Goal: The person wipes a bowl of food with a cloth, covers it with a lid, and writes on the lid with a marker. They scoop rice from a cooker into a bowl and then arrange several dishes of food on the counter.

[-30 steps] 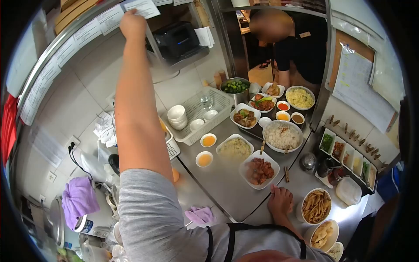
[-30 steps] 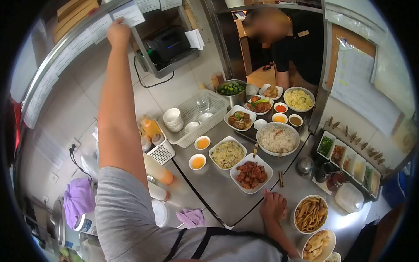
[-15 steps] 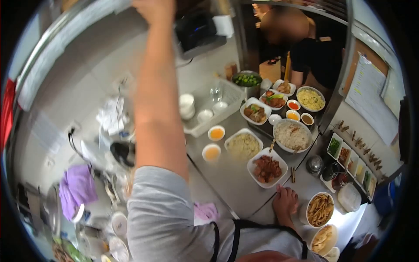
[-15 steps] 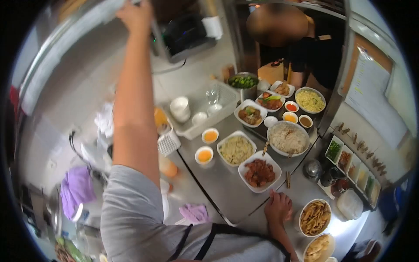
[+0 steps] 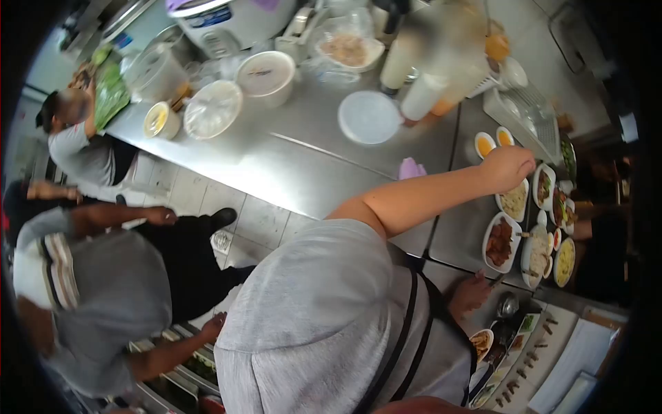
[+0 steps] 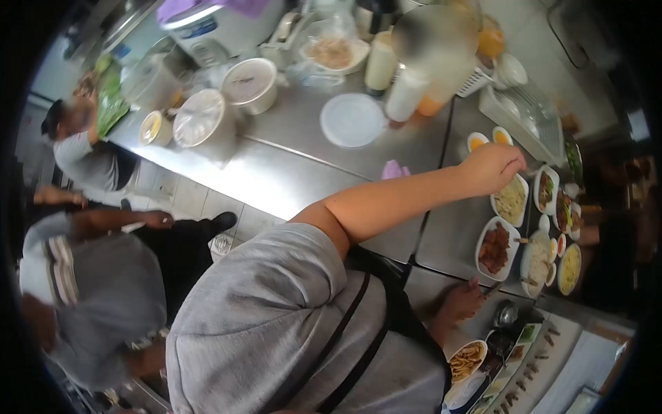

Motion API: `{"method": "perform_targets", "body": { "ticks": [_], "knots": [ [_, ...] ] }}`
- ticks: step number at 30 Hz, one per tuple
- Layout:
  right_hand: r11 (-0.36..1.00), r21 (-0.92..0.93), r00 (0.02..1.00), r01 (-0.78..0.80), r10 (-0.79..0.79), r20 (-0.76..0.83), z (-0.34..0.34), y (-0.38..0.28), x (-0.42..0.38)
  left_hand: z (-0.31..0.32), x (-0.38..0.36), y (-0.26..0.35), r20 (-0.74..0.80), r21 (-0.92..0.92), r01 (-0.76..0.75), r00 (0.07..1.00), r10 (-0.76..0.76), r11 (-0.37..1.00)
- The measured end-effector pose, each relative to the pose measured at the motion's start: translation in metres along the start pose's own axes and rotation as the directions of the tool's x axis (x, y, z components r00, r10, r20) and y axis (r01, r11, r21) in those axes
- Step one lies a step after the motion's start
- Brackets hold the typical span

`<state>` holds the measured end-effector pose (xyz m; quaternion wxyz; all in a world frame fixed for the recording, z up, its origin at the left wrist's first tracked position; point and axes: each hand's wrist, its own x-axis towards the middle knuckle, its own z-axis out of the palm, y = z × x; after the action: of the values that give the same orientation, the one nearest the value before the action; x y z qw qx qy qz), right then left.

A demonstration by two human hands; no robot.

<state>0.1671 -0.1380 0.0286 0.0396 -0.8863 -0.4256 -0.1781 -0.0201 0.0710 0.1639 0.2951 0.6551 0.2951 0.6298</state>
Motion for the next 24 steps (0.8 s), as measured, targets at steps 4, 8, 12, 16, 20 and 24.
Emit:
{"method": "perform_targets", "body": {
  "ticks": [4, 8, 12, 16, 20, 24],
  "knots": [
    [0.998, 0.055, 0.997, 0.021, -0.017, -0.075, 0.009, 0.006, -0.003, -0.068, -0.046, 0.002, 0.047, 0.229, 0.024, 0.998, -0.036, 0.973],
    [0.934, 0.297, 0.980, 0.198, -0.195, -0.041, 0.014, 0.031, -0.002, -0.131, -0.109, -0.022, 0.001, 0.459, 0.007, 1.000, -0.008, 0.888],
    [0.961, 0.271, 0.998, 0.061, -0.063, -0.003, 0.007, 0.017, -0.004, -0.209, -0.181, -0.002, -0.279, 0.332, 0.409, 0.903, -0.326, 0.850],
    [0.981, 0.176, 0.997, 0.078, -0.074, -0.031, 0.009, 0.019, -0.004, -0.291, -0.243, 0.019, -0.524, 0.396, 0.564, 0.787, -0.326, 0.725],
    [0.976, 0.212, 0.999, 0.045, -0.043, -0.016, 0.015, 0.022, -0.002, -0.348, -0.240, 0.062, -0.625, 0.540, 0.555, 0.768, -0.140, 0.632],
    [0.986, 0.133, 0.994, 0.099, -0.091, -0.060, 0.003, 0.022, -0.003, -0.392, -0.209, 0.072, -0.559, 0.658, 0.442, 0.829, 0.001, 0.609]
  ]
}}
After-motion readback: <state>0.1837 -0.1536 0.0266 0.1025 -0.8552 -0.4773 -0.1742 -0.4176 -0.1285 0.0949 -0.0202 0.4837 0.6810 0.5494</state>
